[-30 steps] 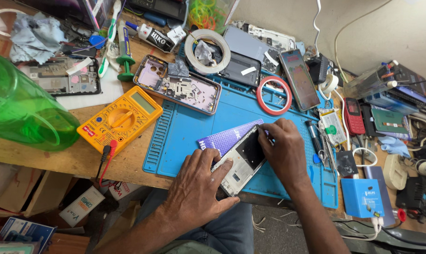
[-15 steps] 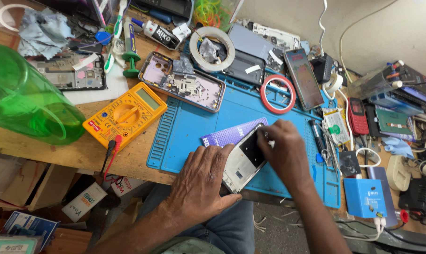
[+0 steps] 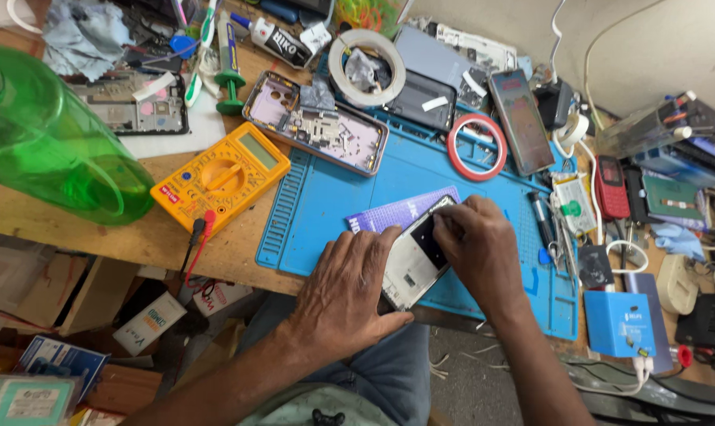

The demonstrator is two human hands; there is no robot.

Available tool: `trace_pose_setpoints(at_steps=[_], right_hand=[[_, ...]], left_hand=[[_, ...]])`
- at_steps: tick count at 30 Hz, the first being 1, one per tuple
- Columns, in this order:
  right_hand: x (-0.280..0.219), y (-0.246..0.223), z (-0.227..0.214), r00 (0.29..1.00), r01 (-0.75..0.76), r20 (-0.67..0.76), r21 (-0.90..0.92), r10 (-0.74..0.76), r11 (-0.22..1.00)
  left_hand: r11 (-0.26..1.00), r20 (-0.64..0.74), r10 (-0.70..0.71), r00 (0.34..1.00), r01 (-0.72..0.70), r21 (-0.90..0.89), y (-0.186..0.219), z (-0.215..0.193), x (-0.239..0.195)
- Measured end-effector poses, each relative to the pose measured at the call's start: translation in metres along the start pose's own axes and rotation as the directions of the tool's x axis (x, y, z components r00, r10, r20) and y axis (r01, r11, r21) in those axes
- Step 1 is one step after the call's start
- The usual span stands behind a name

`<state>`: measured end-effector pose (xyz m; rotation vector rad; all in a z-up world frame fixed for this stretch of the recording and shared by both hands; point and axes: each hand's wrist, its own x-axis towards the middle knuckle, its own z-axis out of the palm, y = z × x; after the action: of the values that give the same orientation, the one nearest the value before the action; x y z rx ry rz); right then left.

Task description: The person works on a disassembled smartphone at a cluttered electronics repair bench. They peel adhesive from a battery, wipe the phone chassis with a cloth, and use tweezers to remove small components from the interior.

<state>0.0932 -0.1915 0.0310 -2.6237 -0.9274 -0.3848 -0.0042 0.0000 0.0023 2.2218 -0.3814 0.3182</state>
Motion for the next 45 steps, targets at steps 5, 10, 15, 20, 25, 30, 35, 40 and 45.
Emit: trace_pose_setpoints(at_steps=[5, 10, 15, 20, 25, 30, 35, 40, 45], right_hand=[[0.004, -0.016, -0.005, 0.992, 0.107, 0.054, 0.084, -0.112, 0.991], [0.001, -0.036, -0.01, 0.997, 0.018, 0.071, 0.008, -0.018, 1.0], [-0.011, -0.044, -0.005, 0.991, -0.051, 0.134, 0.185, 0.027, 0.981], [-0.015, -0.058, -0.002, 0.982, 0.106, 0.139, 0.148, -0.127, 0.983], [-0.018, -0.067, -0.002, 0.985, 0.105, 0.126, 0.125, -0.12, 0.987], [-0.027, -0.036, -0.008, 0.98, -0.151, 0.18, 0.379, 0.087, 0.913], [-0.051, 0.032, -0.042, 0.922, -0.377, 0.003, 0.228, 0.386, 0.898], [-0.083, 0.089, -0.065, 0.944, -0.269, -0.158, 0.131, 0.288, 0.954], [-0.081, 0.148, -0.088, 0.764, -0.614, -0.217, 0.045, 0.608, 0.788]], left_hand=[[1.0, -0.028, 0.023, 0.999, -0.022, 0.009, -0.001, -0.002, 0.001], [1.0, -0.035, 0.011, 0.999, -0.012, -0.012, -0.001, 0.0, -0.002], [1.0, -0.023, 0.014, 1.0, -0.014, -0.004, -0.005, 0.002, -0.004], [0.999, -0.077, 0.022, 0.997, -0.023, -0.021, -0.007, 0.002, -0.005], [0.998, -0.11, 0.034, 0.993, -0.04, -0.047, -0.008, 0.004, -0.006], [0.996, -0.059, -0.008, 0.998, 0.003, -0.087, -0.003, -0.001, -0.004], [0.992, -0.171, 0.107, 0.979, -0.116, -0.043, 0.006, -0.007, 0.0], [0.999, -0.011, -0.036, 0.999, 0.036, 0.001, -0.002, -0.007, 0.027], [0.999, 0.012, 0.035, 0.999, -0.035, 0.011, -0.001, -0.004, 0.036]])
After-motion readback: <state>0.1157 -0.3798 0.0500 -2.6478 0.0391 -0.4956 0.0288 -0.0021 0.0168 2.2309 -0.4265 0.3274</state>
